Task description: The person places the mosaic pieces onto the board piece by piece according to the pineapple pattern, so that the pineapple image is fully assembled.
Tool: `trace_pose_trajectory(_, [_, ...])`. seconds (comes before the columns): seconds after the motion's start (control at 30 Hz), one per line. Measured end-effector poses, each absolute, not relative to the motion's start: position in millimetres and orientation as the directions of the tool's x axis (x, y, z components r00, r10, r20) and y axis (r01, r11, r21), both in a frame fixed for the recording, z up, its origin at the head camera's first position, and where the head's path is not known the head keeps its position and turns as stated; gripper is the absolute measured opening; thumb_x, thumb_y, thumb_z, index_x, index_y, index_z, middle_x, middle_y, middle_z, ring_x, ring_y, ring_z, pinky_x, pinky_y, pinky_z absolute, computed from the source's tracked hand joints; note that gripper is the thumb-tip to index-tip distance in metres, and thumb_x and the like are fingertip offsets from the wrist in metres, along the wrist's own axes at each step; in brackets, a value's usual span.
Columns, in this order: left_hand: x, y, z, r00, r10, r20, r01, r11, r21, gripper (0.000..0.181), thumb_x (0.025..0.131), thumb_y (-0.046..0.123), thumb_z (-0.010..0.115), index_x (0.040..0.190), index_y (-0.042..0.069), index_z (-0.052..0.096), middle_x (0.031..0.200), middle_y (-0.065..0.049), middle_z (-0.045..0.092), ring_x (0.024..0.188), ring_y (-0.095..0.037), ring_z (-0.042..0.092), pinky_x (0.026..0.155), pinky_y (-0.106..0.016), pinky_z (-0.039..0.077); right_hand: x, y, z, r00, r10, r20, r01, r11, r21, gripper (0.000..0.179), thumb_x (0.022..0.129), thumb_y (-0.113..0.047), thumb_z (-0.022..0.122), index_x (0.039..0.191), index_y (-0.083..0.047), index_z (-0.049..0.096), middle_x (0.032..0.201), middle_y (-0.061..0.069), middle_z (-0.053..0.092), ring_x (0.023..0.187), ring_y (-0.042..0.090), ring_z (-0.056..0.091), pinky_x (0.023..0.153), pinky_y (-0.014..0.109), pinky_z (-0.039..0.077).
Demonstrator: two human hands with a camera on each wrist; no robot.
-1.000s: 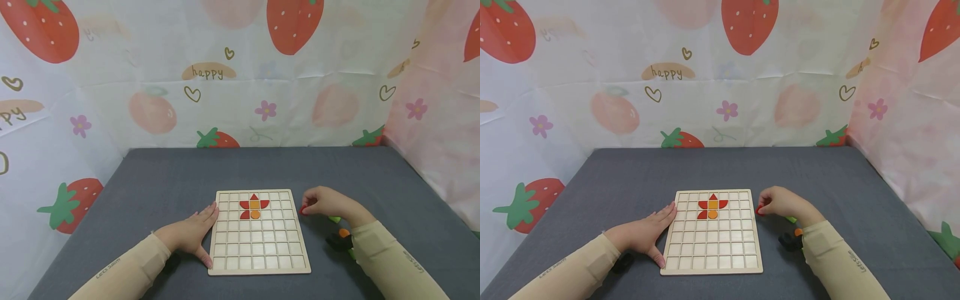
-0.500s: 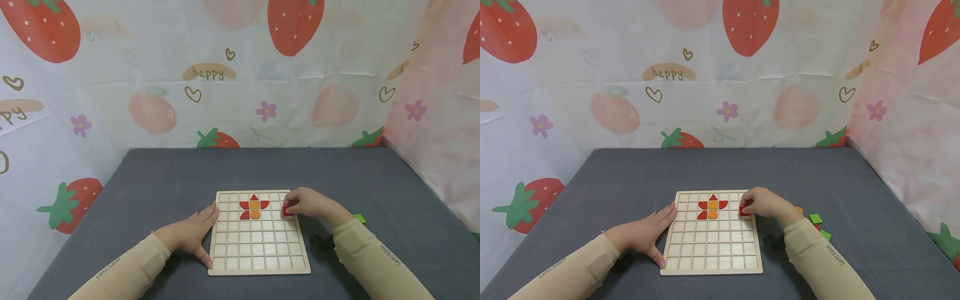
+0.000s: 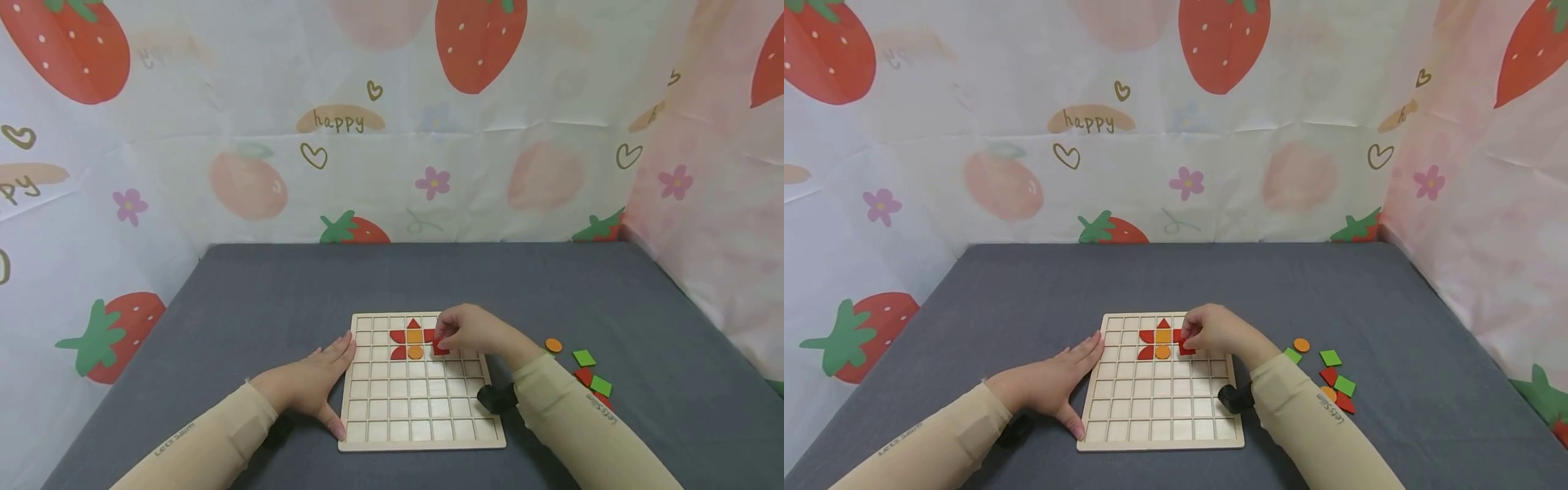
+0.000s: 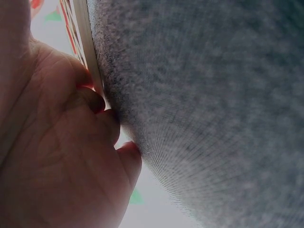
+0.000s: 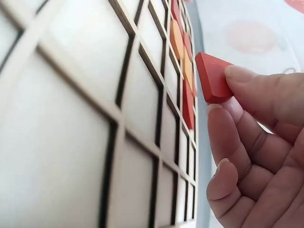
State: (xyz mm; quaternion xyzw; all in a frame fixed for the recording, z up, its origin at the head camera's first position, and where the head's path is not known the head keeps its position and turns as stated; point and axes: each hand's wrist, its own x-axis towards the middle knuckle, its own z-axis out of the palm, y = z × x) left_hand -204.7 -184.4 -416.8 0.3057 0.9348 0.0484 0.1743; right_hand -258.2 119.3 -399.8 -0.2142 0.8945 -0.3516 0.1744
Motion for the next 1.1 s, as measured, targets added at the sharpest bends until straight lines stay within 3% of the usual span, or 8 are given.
trace_pose_trajectory(0.47, [-204,-184,-416,-0.749,0.592,-0.297,0.552,0.806,0.213,0.142,0.042,0.078,0.065,0.146,0.002,0.006,0.153,-0.015,-0.002,0.139,-0.025,0.007,0.109,-0.047,0.017,-257,102,-410,-0.898,-0.41,-0.162,-0.217,0.73,-0.648,0.013,0.08,-0.01,0.07,0.071,-0.015,0.062,0.072,-0.004,0.059,0.07,0.015,0.051,0.065,0.029,0.043])
trace_pose_trajectory(1.1, [-204,-182,-414,-0.754,0.578,-0.313,0.544,0.816,0.194,0.143,0.041,0.077,0.066,0.146,0.002,0.006,0.153,-0.014,-0.002,0.139,-0.024,0.005,0.109,-0.046,0.017,-258,102,-409,-0.893,-0.419,-0.164,-0.24,0.751,-0.616,0.013,0.078,-0.01,0.071,0.071,-0.015,0.063,0.071,-0.005,0.059,0.069,0.014,0.052,0.062,0.028,0.043])
